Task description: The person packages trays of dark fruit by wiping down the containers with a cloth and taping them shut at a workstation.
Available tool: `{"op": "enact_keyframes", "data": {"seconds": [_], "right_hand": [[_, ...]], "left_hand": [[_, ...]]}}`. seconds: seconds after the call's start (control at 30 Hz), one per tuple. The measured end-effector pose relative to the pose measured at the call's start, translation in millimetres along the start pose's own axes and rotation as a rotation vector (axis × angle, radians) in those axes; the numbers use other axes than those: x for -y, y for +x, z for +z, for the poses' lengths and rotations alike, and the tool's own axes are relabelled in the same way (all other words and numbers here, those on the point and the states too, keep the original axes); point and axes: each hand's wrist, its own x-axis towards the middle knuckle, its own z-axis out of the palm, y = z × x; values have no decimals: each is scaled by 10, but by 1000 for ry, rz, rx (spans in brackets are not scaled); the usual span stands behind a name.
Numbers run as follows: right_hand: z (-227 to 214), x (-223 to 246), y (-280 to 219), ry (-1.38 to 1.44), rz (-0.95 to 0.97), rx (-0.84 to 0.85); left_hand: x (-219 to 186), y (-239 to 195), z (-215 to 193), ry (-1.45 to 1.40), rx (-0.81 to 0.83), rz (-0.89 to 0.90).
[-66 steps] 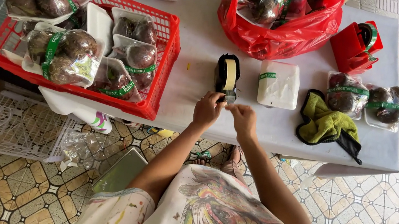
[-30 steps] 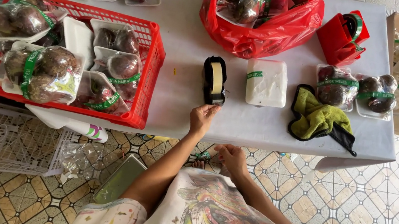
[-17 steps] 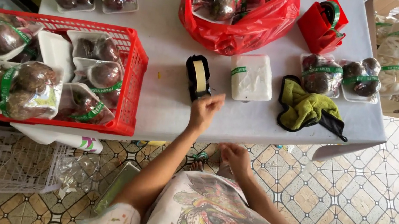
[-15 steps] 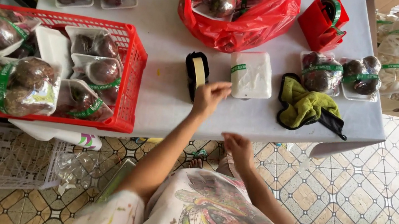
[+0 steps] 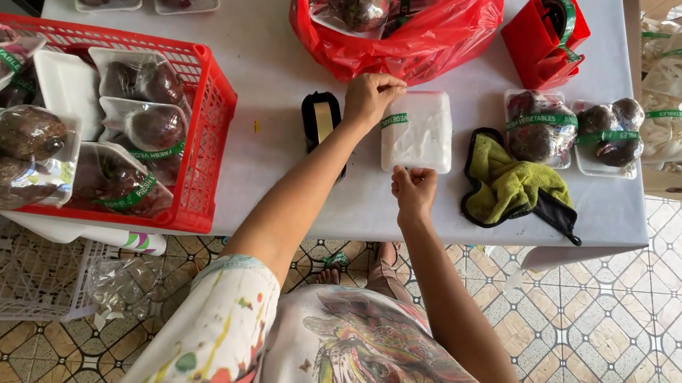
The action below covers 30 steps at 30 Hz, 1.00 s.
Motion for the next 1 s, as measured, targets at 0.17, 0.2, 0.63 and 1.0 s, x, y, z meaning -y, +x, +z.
{"op": "enact_keyframes", "data": {"seconds": [0.17,0.2,0.63,1.0], "right_hand": [[38,45,8,-30,-33,-52],[38,42,8,-38,-32,-60],[66,68,-56,-99,-59,-109],[34,170,-194,-188,-85,-153]], "left_hand": [[90,40,132,142,-17,-25],[99,33,143,166,-21,-22],[672,0,465,193,-32,-37],[676,35,715,81,-319,-248]]}}
